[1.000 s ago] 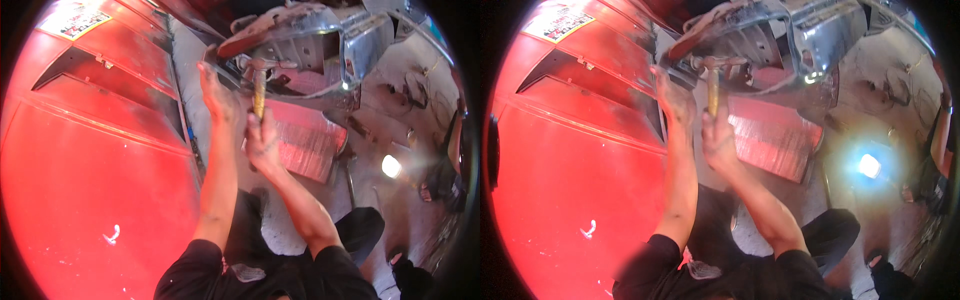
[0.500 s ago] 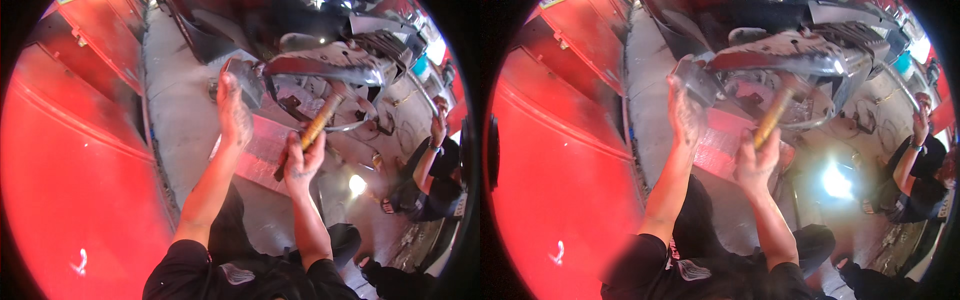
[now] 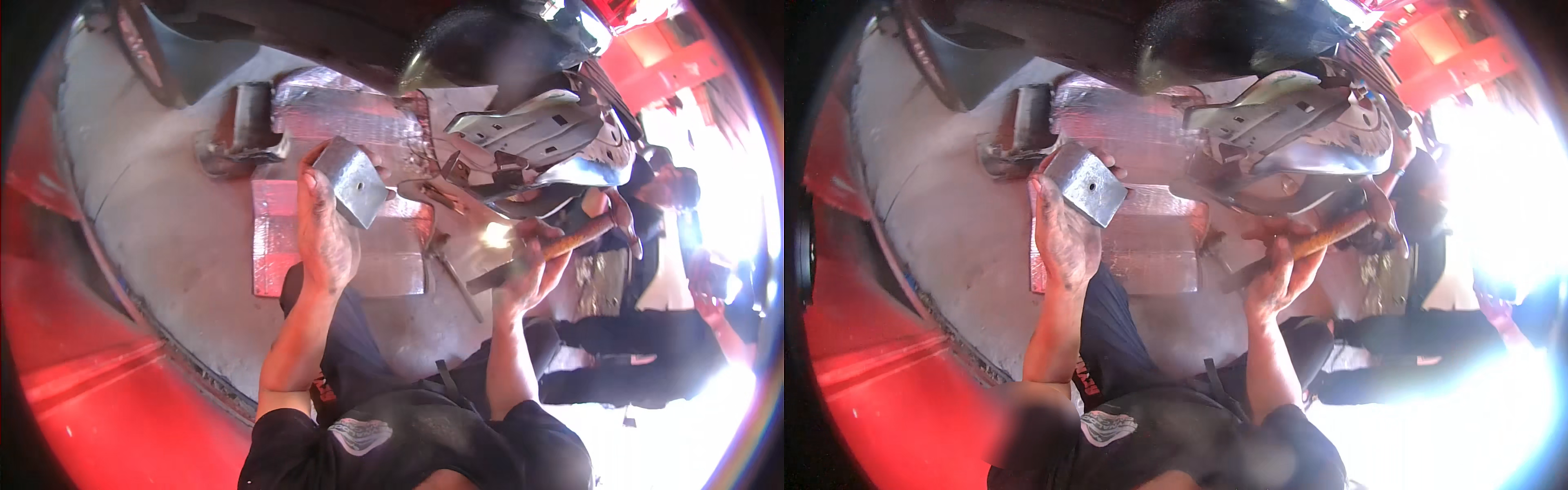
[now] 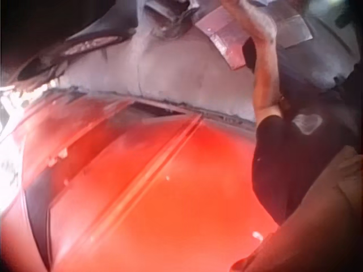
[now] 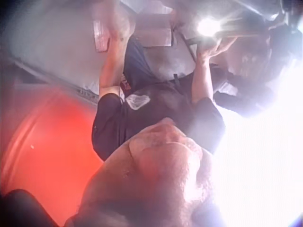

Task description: The person uses a hammer and a metal bar to pry and shape the rear bumper of a red car. They repeatedly strike the bumper and use the bar to lever sections into place while kneeling on the floor.

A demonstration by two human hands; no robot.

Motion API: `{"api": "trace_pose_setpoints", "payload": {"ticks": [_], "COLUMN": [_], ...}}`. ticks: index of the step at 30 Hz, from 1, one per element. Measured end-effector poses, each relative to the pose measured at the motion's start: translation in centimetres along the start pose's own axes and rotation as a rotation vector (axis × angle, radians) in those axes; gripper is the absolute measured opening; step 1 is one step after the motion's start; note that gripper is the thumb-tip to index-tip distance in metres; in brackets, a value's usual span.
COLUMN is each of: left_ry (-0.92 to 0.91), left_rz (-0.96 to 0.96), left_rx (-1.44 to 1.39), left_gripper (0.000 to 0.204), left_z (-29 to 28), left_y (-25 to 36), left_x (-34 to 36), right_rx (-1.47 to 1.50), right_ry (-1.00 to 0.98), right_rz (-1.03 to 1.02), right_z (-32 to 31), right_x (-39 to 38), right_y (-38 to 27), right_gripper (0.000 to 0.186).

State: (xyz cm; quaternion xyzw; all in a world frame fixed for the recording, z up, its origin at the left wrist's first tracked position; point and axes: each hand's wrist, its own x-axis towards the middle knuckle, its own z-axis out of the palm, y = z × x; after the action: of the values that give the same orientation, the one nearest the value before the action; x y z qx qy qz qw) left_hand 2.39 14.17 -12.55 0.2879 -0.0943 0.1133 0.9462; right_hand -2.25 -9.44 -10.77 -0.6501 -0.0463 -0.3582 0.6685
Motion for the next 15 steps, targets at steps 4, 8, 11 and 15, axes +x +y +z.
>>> {"api": "trace_pose_setpoints", "payload": {"ticks": [4,8,11,15], "left_ry": [0.072,0.028,-0.118,-0.197], "left_rz": [-0.104,-0.221,-0.384,-0.549], "left_rx": [-0.109,0.037,0.015,0.058], "left_gripper": [0.043,0.042,0.042,0.046], "left_z": [-1.0,-1.8,-1.9,-1.4], "left_y": [0.6,1.2,1.4,-0.3], "left_x": [0.6,0.9,0.1,-1.1], "right_rx": [-0.197,-0.226,-0.266,-0.255], "right_ry": [0.115,0.165,0.091,-0.008], "right_rz": [-0.045,-0.073,-0.077,-0.081], "right_z": [-0.2,0.2,0.1,0.0], "right_x": [-0.3,0.0,-0.3,-0.4], "right_y": [0.5,1.6,1.5,1.0], "right_gripper": [0.027,0.026,0.040,0.037]}}
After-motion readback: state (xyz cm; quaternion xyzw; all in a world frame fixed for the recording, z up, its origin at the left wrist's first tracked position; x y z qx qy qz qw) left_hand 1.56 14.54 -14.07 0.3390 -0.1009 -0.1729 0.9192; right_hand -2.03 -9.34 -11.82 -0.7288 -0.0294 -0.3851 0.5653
